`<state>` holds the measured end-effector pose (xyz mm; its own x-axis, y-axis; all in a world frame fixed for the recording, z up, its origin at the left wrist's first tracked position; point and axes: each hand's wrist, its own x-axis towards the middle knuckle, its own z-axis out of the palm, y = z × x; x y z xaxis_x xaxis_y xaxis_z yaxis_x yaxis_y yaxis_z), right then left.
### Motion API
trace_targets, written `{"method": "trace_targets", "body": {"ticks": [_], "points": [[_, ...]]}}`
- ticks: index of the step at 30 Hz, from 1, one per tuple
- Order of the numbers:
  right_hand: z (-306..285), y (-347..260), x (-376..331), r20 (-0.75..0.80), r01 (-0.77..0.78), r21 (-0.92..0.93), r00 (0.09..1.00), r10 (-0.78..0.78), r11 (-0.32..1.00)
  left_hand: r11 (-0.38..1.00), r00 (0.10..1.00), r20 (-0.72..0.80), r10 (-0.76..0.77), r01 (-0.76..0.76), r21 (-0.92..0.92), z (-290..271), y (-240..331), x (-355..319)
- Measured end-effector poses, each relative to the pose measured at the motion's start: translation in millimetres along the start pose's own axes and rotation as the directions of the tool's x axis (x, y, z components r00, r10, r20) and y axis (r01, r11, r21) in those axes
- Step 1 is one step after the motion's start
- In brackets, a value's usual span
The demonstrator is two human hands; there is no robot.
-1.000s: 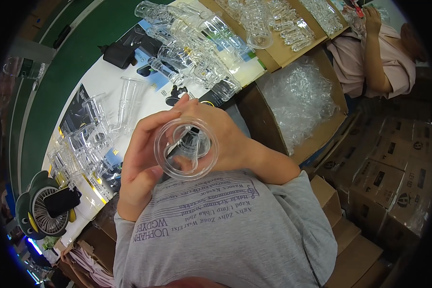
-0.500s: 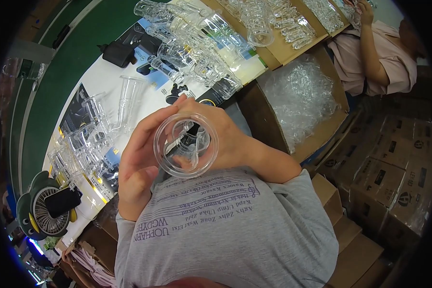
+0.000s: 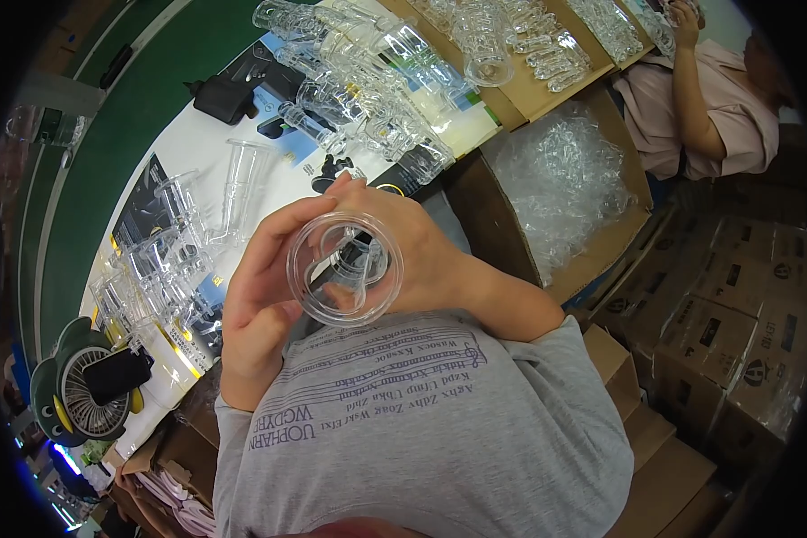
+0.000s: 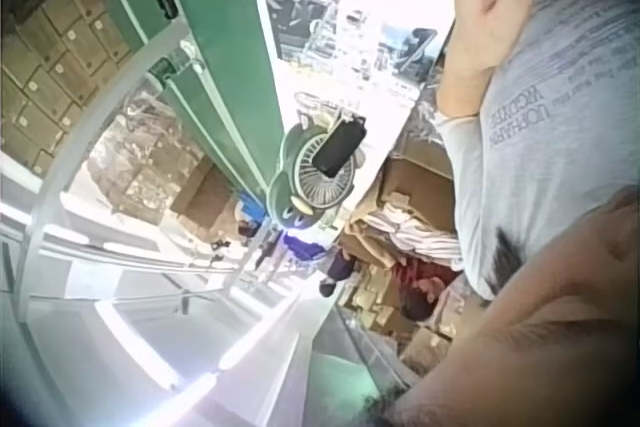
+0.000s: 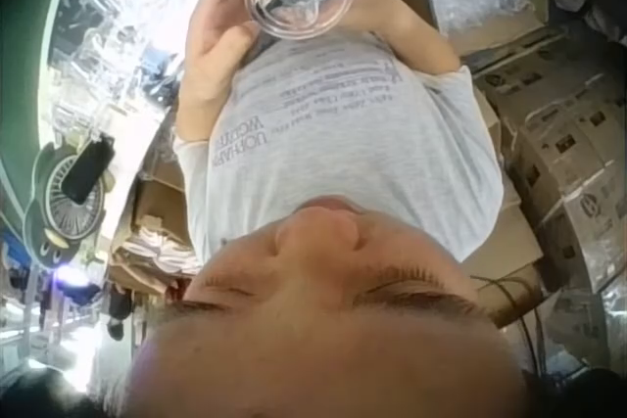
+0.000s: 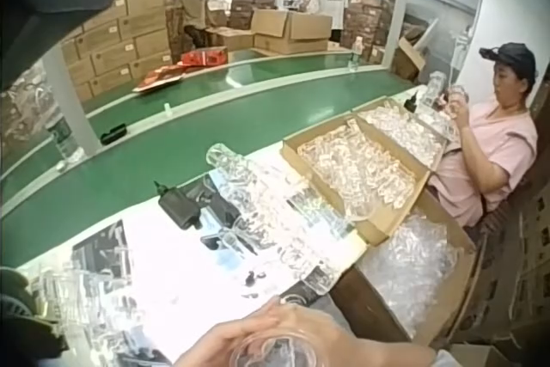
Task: Picking up clear plastic components from a bin and placing them into containers on a production line.
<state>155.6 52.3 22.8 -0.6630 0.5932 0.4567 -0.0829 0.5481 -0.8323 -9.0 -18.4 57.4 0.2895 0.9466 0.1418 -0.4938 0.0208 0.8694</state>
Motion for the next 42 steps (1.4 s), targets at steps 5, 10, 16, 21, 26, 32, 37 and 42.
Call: {"method": "trace_targets", "body": {"ticks": [5,10,16,21,26,32,37,42], "points": [[-1.4,-1.8,1.3,0.010,0.011,-0.027,1.000,-0.011,1.000,0.999,0.998,-0.038,-0.050,0.050,0.004,1.6,2.7,-0.6],[-3.4,0.0,-0.6,0.043,-0.211,0.160,0.977,0.207,0.964,0.997,0.996,-0.062,-0.069,0.070,0.011,4.8,0.9,2.6],[-5.1,4.3,-5.3,0.044,-0.242,0.330,0.969,0.242,0.912,0.996,0.996,-0.046,-0.075,0.078,0.051,4.2,-6.3,6.6],[-11.2,17.1,-9.1,0.005,-0.271,0.640,0.937,0.349,0.719,0.881,0.928,-0.213,0.304,-0.189,0.433,0.2,-25.3,14.6],[-14.0,33.7,-11.3,0.015,-0.221,0.822,0.930,0.367,0.525,0.140,0.877,0.104,0.469,-0.190,0.972,2.2,-17.5,24.2],[-12.9,44.0,-16.9,0.007,-0.223,0.858,0.906,0.423,0.463,0.125,0.891,0.163,0.423,-0.235,0.964,7.2,-26.7,37.1],[-13.2,50.9,-18.4,-0.002,-0.163,0.854,0.948,0.317,0.495,0.121,0.896,0.174,0.409,-0.242,0.963,5.8,-29.7,37.9],[-7.8,51.6,-19.2,0.067,-0.211,0.876,0.944,0.324,0.433,0.119,0.894,0.164,0.418,-0.233,0.965,4.5,-31.0,34.9]]}}
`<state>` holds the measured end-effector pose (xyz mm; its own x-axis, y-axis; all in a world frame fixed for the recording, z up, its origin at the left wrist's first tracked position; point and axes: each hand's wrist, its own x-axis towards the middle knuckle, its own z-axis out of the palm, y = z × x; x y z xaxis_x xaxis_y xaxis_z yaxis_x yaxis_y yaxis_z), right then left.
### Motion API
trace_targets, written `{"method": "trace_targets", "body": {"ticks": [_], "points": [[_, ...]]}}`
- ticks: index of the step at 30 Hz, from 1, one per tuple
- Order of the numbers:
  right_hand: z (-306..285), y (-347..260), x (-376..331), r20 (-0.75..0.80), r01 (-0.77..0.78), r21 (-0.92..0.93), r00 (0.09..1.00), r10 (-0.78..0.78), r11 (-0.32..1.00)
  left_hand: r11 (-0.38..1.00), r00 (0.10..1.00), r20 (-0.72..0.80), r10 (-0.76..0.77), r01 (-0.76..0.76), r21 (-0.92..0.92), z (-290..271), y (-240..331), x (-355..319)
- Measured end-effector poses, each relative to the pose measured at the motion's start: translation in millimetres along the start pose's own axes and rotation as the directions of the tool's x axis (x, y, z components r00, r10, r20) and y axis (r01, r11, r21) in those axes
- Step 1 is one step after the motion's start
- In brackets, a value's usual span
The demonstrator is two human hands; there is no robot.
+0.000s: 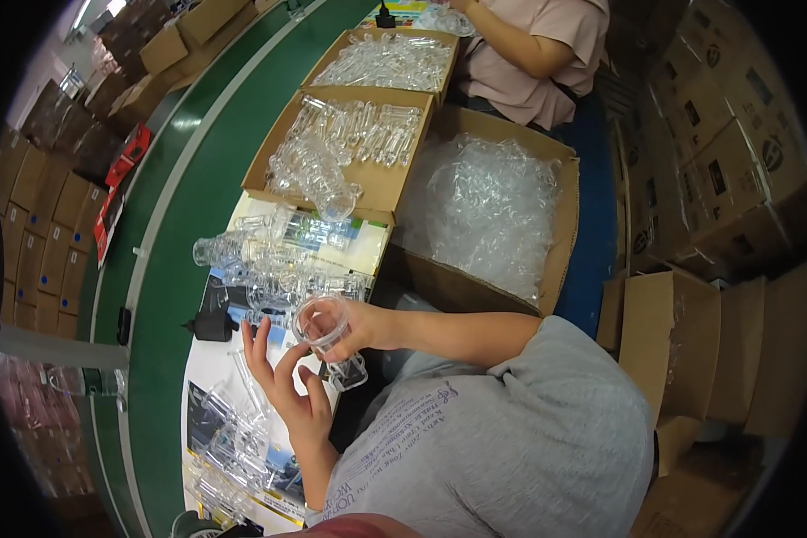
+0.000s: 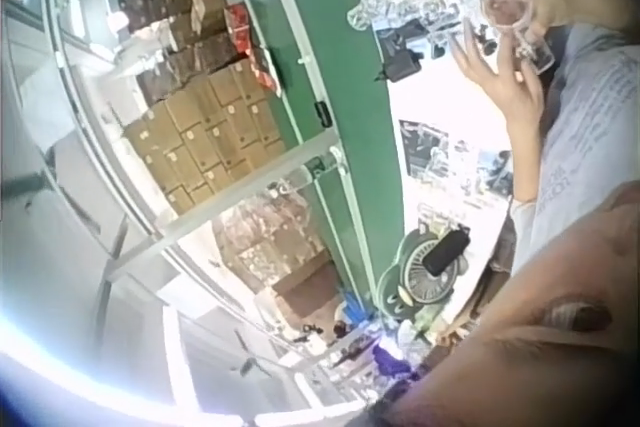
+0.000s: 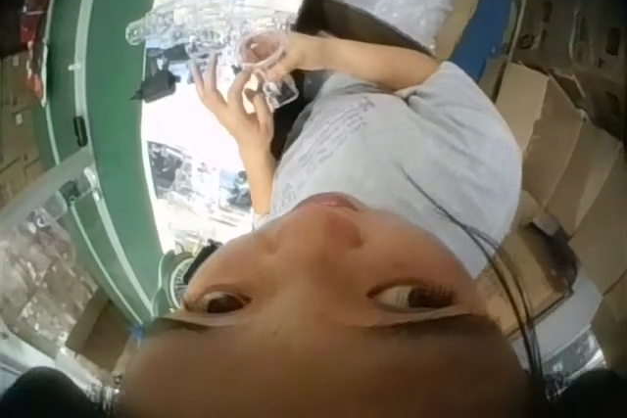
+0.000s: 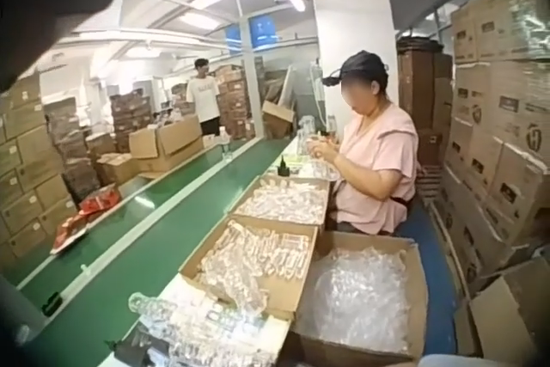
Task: Picking up clear plastic components from a bin and placing them into containers on a production line.
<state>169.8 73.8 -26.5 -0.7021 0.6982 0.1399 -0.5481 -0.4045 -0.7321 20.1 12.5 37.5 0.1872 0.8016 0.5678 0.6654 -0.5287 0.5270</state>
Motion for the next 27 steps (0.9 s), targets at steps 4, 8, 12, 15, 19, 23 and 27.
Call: {"method": "trace_targets", "body": {"ticks": [4,8,12,15,19,23,27], "points": [[1.6,-5.9,-2.4,0.075,-0.046,0.044,0.996,0.043,0.998,1.000,1.000,-0.020,0.003,-0.003,0.010,1.7,1.5,1.1],[3.1,-6.6,-3.1,0.118,-0.082,0.122,0.991,0.068,0.989,1.000,0.999,-0.053,-0.012,0.011,-0.015,0.1,-0.2,0.9],[0.7,-4.8,-3.2,0.153,-0.078,0.112,0.986,0.061,0.991,1.000,1.000,-0.021,0.014,-0.014,-0.009,-2.0,5.6,-1.4],[1.7,-4.3,-4.0,0.146,-0.080,0.106,0.987,0.065,0.991,0.999,0.999,0.002,0.047,-0.047,-0.001,-3.5,7.0,-2.8],[4.3,-6.5,-4.0,0.165,-0.101,0.117,0.983,0.081,0.988,1.000,1.000,-0.023,0.008,-0.008,-0.011,-4.6,1.6,-5.2],[6.7,-4.5,-3.1,0.150,-0.117,0.099,0.983,0.102,0.988,1.000,0.999,-0.031,-0.008,0.008,0.017,-4.9,-7.5,-6.5],[7.1,-2.2,-0.1,0.174,-0.142,0.074,0.976,0.127,0.987,0.993,0.995,-0.064,-0.080,0.085,0.079,-4.8,-16.7,-8.6]]}}
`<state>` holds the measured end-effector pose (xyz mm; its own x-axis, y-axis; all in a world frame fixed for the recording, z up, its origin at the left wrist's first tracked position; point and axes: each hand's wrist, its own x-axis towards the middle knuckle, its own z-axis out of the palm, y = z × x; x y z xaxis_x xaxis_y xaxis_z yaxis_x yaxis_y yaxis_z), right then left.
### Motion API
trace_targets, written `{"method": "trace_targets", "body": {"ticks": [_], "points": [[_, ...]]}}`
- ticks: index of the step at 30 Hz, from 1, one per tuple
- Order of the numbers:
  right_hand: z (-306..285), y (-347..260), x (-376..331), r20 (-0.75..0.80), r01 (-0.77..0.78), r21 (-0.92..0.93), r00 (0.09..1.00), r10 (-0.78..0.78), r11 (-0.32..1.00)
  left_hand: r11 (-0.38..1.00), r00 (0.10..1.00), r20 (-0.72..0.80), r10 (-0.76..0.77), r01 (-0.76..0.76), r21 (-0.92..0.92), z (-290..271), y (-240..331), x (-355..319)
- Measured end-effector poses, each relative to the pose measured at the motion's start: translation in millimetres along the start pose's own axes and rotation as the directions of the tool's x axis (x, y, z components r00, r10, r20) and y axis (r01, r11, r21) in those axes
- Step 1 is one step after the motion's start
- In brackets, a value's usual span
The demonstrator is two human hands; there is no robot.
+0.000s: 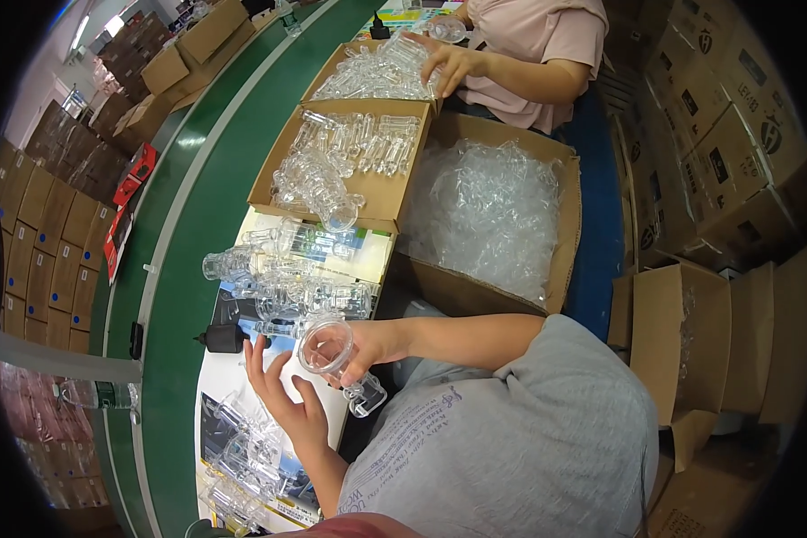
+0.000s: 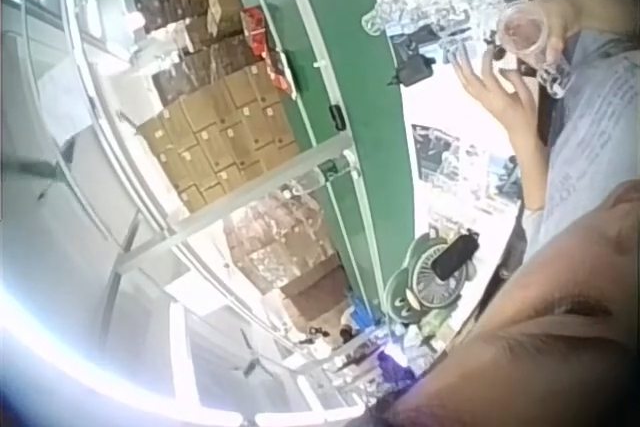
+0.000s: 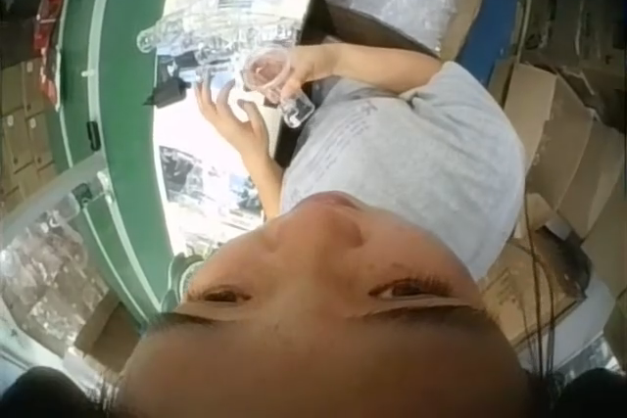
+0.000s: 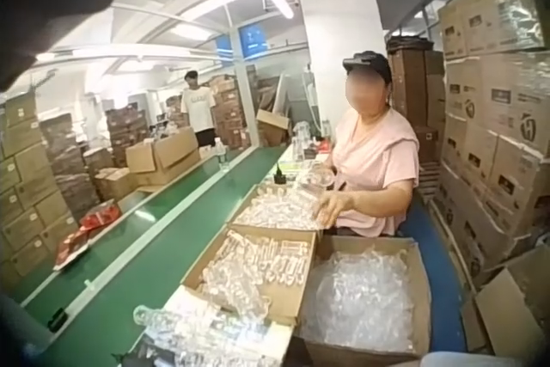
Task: Picking up clear plastic components from a bin and placing them into containers on a production line.
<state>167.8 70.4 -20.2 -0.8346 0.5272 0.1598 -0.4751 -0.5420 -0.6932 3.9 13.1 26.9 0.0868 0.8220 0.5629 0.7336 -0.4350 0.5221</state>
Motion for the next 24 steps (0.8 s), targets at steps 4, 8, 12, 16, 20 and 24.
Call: {"method": "trace_targets", "body": {"ticks": [4,8,12,16,20,24], "points": [[0.1,-1.0,3.3,0.053,-0.003,-0.028,0.999,0.004,1.000,0.996,0.995,-0.054,-0.087,0.086,-0.024,5.2,-14.1,-8.4],[-6.3,2.0,7.6,0.070,-0.019,-0.018,0.997,0.020,1.000,0.993,0.991,-0.074,-0.111,0.108,-0.044,11.5,-22.7,-14.8],[-21.1,12.3,14.9,0.065,-0.061,-0.051,0.996,0.064,0.997,0.989,0.989,-0.087,-0.122,0.114,-0.095,12.8,-28.9,-25.9],[-34.6,25.7,22.4,-0.062,-0.114,0.031,0.991,0.115,0.993,0.970,0.976,-0.087,-0.201,0.186,-0.156,19.1,-31.9,-28.7],[-39.1,29.9,24.5,-0.146,-0.142,0.201,0.974,0.173,0.969,0.925,0.960,0.026,-0.280,0.277,-0.260,20.9,-33.9,-31.3],[-45.3,36.0,23.4,-0.102,-0.126,0.191,0.984,0.147,0.974,0.959,0.948,0.226,-0.222,0.254,-0.124,24.8,-26.1,-31.2]]}}
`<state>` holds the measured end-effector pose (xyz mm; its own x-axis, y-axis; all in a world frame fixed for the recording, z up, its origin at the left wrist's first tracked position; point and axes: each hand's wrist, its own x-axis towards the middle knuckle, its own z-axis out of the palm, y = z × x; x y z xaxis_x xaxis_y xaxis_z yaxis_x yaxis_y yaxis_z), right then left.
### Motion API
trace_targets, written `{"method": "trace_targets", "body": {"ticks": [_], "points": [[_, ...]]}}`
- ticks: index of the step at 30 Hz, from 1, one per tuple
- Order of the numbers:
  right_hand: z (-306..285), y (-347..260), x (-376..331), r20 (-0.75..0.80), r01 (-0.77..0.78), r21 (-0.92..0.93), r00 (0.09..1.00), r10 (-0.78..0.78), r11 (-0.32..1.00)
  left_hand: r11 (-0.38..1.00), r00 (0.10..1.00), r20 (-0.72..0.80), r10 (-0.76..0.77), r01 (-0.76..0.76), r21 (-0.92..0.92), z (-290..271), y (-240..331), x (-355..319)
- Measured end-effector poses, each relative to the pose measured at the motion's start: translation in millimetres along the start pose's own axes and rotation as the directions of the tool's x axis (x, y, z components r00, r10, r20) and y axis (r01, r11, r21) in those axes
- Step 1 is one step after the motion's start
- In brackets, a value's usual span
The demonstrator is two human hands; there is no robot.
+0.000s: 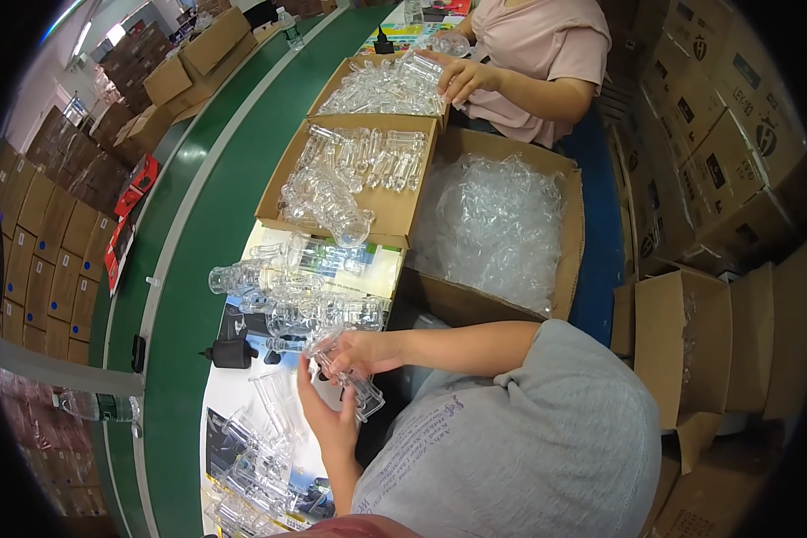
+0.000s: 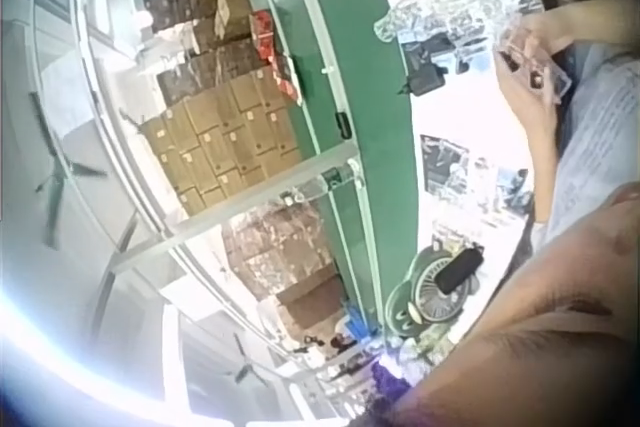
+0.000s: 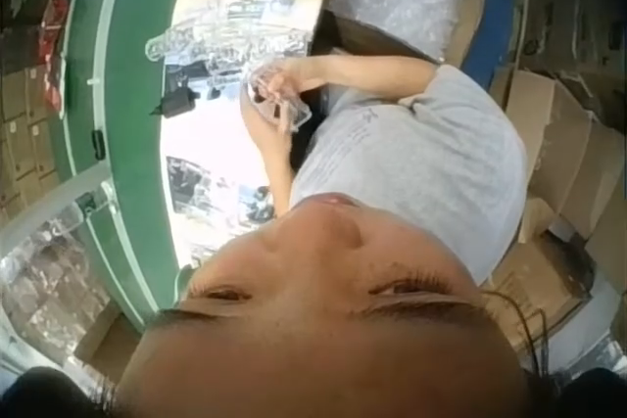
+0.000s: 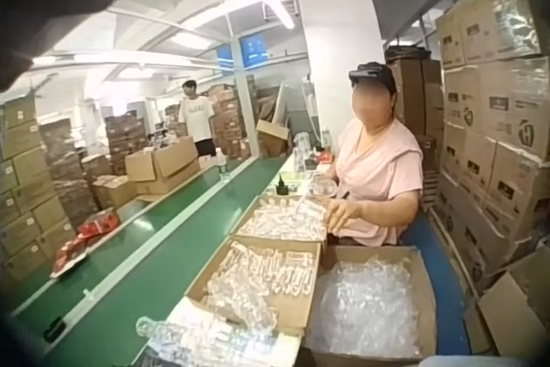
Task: Picking up clear plastic components from a bin and placing them into containers on a production line.
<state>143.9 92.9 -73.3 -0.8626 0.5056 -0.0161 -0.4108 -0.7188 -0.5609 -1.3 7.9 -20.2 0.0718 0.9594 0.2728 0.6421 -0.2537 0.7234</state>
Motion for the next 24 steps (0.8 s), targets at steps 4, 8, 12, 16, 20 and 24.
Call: {"method": "trace_targets", "body": {"ticks": [4,8,12,16,20,24], "points": [[1.5,-2.0,0.0,0.010,0.008,0.009,1.000,-0.008,1.000,0.997,0.998,0.030,-0.059,0.060,-0.040,3.1,1.9,0.0],[5.5,-5.3,0.1,0.010,-0.015,-0.011,1.000,0.016,1.000,0.985,0.994,0.036,-0.101,0.105,-0.135,4.8,-1.1,-1.7],[1.8,-3.5,2.2,0.026,0.007,-0.021,1.000,-0.006,1.000,0.980,0.993,0.043,-0.110,0.116,-0.164,6.0,-0.3,0.0],[2.2,-4.9,0.3,0.021,0.004,-0.032,1.000,-0.004,0.999,0.962,0.981,0.073,-0.179,0.191,-0.194,3.1,8.0,1.5],[0.7,-2.4,0.0,0.018,0.003,-0.021,1.000,-0.003,1.000,0.958,0.979,0.087,-0.185,0.199,-0.205,2.5,9.8,1.1],[3.0,-2.0,-0.9,0.000,-0.009,-0.017,1.000,0.009,1.000,0.953,0.979,0.092,-0.183,0.200,-0.227,3.3,6.5,-0.7]]}}
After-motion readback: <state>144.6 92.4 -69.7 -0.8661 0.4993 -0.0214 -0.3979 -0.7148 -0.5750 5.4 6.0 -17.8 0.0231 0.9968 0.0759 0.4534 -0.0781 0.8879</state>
